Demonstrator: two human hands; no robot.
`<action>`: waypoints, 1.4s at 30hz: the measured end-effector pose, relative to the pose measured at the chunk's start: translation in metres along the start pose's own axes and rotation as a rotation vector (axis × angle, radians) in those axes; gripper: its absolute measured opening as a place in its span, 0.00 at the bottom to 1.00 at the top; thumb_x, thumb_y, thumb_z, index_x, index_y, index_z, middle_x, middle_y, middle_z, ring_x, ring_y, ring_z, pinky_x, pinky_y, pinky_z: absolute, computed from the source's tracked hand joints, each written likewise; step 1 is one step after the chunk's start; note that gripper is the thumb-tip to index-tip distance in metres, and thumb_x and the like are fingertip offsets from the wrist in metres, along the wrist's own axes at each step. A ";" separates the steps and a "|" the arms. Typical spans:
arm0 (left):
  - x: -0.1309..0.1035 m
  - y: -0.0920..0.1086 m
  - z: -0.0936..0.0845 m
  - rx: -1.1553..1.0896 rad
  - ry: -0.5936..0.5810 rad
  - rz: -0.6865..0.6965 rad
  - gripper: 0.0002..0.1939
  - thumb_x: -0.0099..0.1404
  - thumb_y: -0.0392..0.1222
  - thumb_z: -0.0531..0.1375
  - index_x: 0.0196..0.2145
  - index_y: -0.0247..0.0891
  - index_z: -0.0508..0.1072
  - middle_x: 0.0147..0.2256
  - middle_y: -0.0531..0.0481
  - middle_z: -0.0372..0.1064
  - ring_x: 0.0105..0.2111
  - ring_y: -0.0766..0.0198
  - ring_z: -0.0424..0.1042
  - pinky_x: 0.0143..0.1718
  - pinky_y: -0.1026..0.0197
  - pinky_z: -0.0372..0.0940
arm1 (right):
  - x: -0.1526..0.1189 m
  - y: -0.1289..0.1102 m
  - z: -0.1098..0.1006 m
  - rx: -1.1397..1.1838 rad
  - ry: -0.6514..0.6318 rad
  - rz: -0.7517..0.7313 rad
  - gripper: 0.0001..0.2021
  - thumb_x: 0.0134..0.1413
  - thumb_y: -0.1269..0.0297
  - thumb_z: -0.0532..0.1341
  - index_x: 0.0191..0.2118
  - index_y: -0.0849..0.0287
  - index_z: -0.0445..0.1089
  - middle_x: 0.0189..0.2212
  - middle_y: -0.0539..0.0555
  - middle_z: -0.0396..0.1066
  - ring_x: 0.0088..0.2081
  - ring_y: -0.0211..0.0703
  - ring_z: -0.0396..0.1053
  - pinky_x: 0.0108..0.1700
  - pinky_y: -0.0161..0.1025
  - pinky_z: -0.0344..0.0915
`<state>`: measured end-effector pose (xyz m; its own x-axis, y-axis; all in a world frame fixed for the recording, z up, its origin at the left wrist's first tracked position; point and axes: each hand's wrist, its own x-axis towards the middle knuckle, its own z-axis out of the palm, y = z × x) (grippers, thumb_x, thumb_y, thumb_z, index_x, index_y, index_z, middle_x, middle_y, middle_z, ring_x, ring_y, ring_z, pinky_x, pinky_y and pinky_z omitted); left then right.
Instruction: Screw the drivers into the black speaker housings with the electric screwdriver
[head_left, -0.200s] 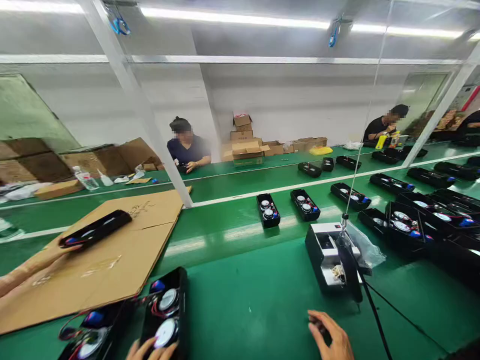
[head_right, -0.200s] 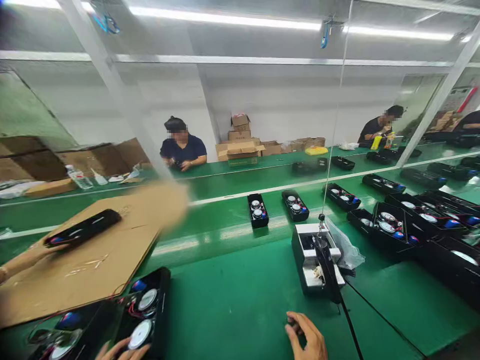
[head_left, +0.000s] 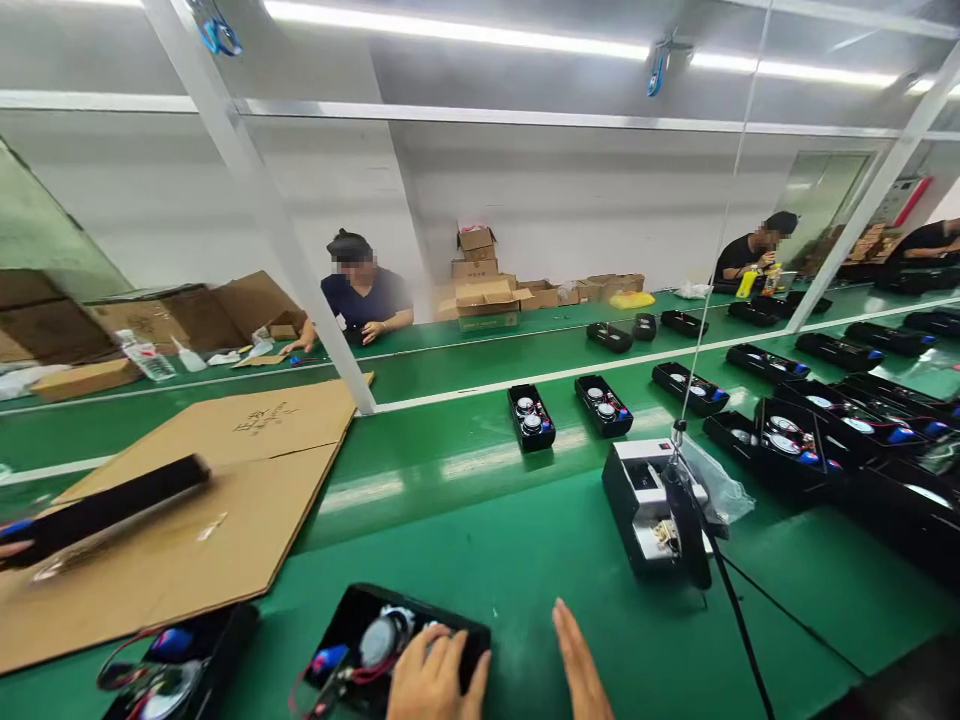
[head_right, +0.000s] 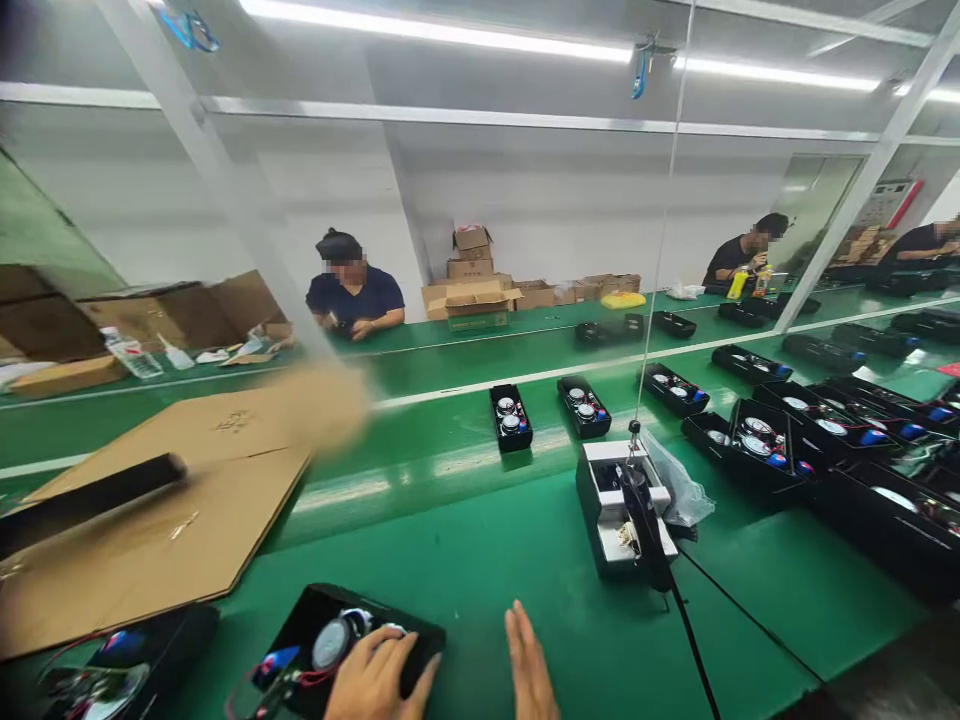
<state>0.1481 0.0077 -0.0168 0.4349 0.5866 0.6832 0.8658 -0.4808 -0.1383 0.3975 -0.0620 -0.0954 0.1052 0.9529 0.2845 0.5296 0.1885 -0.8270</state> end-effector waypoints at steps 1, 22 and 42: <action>0.008 0.020 0.003 -0.032 -0.033 -0.022 0.08 0.70 0.49 0.65 0.40 0.44 0.82 0.33 0.50 0.82 0.37 0.54 0.82 0.38 0.55 0.77 | -0.002 -0.007 0.014 -0.019 -0.012 -0.032 0.38 0.71 0.65 0.63 0.79 0.40 0.51 0.73 0.59 0.66 0.71 0.63 0.67 0.69 0.57 0.71; 0.026 0.021 -0.065 -0.611 -0.170 0.130 0.34 0.63 0.67 0.70 0.59 0.47 0.76 0.48 0.45 0.81 0.62 0.41 0.76 0.63 0.34 0.72 | 0.078 -0.006 -0.176 0.078 -0.627 0.078 0.63 0.41 0.68 0.76 0.81 0.52 0.45 0.80 0.65 0.46 0.79 0.66 0.48 0.78 0.63 0.49; 0.025 0.052 -0.050 -0.828 -0.158 -0.221 0.07 0.76 0.45 0.61 0.48 0.43 0.76 0.45 0.46 0.83 0.53 0.51 0.83 0.53 0.46 0.82 | 0.023 -0.102 -0.092 0.177 0.033 -0.036 0.05 0.65 0.62 0.71 0.45 0.53 0.81 0.37 0.54 0.86 0.37 0.47 0.83 0.42 0.43 0.79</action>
<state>0.1916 -0.0358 0.0290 0.3603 0.7767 0.5167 0.5028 -0.6282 0.5938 0.4229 -0.0809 0.0402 0.1179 0.9369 0.3292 0.3777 0.2643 -0.8874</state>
